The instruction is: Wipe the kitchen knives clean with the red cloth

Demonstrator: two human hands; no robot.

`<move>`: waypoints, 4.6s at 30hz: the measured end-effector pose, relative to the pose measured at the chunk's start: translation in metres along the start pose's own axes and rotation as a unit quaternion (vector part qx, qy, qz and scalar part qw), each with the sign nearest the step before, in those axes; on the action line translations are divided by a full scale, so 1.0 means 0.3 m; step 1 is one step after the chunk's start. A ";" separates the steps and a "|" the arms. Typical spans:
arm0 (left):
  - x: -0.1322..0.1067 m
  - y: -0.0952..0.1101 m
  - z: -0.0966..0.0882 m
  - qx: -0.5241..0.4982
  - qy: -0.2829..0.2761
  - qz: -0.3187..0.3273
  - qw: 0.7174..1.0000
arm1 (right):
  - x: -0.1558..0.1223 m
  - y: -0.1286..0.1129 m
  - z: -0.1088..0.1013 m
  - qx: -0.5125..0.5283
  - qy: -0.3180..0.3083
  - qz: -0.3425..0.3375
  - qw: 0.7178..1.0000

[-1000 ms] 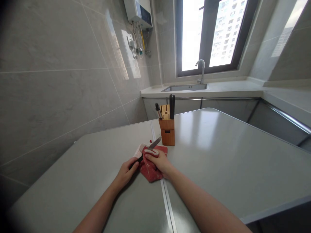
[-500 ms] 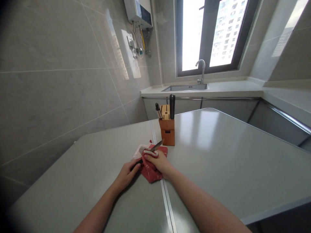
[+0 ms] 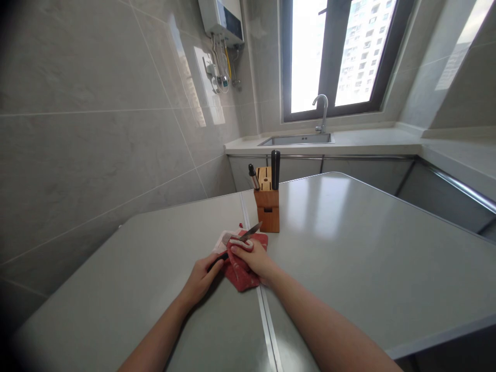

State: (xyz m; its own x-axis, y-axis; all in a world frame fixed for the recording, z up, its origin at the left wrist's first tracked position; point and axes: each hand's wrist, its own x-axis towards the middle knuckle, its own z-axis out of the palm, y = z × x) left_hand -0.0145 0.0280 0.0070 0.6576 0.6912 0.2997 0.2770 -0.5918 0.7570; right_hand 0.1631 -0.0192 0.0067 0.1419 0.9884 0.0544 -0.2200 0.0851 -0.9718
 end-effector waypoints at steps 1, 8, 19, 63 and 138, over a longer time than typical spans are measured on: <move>0.000 0.001 0.000 0.000 0.001 -0.001 1.000 | -0.001 -0.002 0.001 0.001 0.001 0.000 1.000; -0.001 -0.003 -0.001 0.002 0.011 -0.011 1.000 | -0.001 -0.007 0.002 0.003 -0.002 -0.006 1.000; 0.001 -0.024 0.001 0.003 0.041 -0.026 0.999 | 0.003 0.004 -0.001 0.006 0.000 -0.030 1.000; 0.007 -0.007 0.002 0.009 -0.051 -0.002 0.999 | -0.002 -0.005 0.007 0.083 0.009 0.056 0.995; 0.004 -0.035 0.000 0.013 0.000 -0.008 1.000 | 0.006 0.006 -0.006 0.046 0.014 0.008 0.999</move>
State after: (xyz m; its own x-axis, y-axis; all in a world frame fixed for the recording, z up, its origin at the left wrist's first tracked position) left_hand -0.0166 0.0351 -0.0004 0.6527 0.7008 0.2880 0.3052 -0.5911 0.7466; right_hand 0.1647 -0.0175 0.0046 0.1639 0.9860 0.0310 -0.3105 0.0814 -0.9471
